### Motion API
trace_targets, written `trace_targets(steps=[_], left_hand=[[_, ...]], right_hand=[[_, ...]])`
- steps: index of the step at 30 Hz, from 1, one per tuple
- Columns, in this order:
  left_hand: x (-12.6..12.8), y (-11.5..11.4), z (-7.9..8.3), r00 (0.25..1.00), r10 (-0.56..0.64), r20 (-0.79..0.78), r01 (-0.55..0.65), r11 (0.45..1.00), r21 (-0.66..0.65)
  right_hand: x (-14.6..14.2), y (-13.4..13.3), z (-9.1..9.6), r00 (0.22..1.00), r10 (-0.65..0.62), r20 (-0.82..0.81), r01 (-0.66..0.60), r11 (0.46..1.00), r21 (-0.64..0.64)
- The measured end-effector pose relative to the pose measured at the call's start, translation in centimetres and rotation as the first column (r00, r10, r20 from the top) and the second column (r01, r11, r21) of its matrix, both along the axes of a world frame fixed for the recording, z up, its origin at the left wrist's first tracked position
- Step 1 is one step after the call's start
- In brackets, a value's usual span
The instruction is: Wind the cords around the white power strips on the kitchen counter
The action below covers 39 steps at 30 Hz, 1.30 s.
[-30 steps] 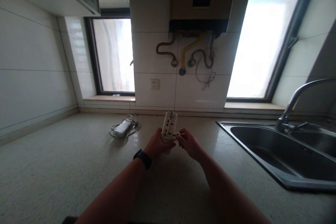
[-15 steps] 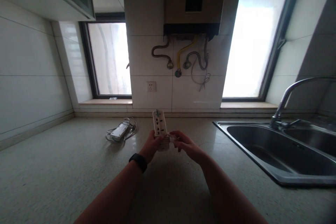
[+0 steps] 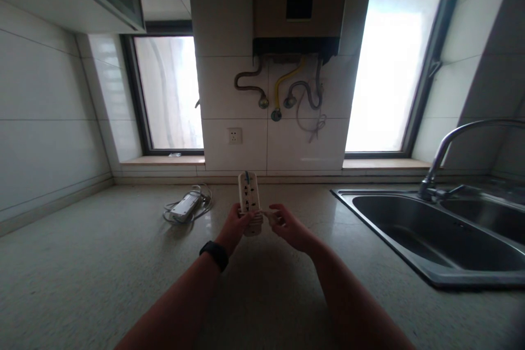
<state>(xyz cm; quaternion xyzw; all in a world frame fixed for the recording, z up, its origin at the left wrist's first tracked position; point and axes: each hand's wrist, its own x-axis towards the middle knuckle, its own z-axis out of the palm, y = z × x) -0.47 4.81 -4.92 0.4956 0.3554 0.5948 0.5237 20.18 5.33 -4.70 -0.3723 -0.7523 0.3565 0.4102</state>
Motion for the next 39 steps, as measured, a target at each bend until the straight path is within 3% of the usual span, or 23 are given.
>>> trace_targets(steps=[8, 18, 22, 25, 28, 32, 36, 39], left_hand=[[-0.1, 0.0, 0.1, 0.999, 0.042, -0.020, -0.042, 0.999, 0.013], [-0.2, 0.5, -0.5, 0.998, 0.057, -0.009, -0.057, 0.998, 0.003], [-0.3, 0.5, -0.4, 0.999, 0.049, 0.015, -0.049, 0.999, 0.004], [-0.1, 0.2, -0.1, 0.998, 0.041, 0.041, -0.041, 0.999, 0.002], [0.2, -0.2, 0.3, 0.988, -0.005, 0.156, 0.005, 1.000, -0.004], [0.6, -0.6, 0.8, 0.954, -0.037, 0.297, 0.045, 0.999, -0.018], [0.9, -0.7, 0.9, 0.938, -0.069, 0.339, 0.075, 0.997, -0.006], [1.1, -0.8, 0.7, 0.954, -0.095, 0.283, 0.102, 0.995, -0.011]], right_hand=[[0.1, 0.3, 0.0, 0.996, -0.070, 0.054, 0.065, 0.995, 0.078], [-0.2, -0.7, 0.4, 0.991, -0.064, 0.119, 0.048, 0.990, 0.134], [-0.1, -1.0, 0.9, 0.996, -0.056, 0.072, 0.051, 0.996, 0.072], [-0.1, -0.5, 1.0, 0.994, -0.064, -0.092, 0.064, 0.998, -0.002], [-0.5, 0.3, 0.7, 0.968, -0.123, -0.220, 0.099, 0.988, -0.120], [-1.2, 1.1, -0.4, 0.938, -0.226, -0.264, 0.165, 0.958, -0.234], [-1.2, 0.9, -1.0, 0.948, -0.277, -0.158, 0.279, 0.960, -0.009], [-0.8, 0.1, -0.5, 0.958, -0.281, -0.058, 0.287, 0.939, 0.189]])
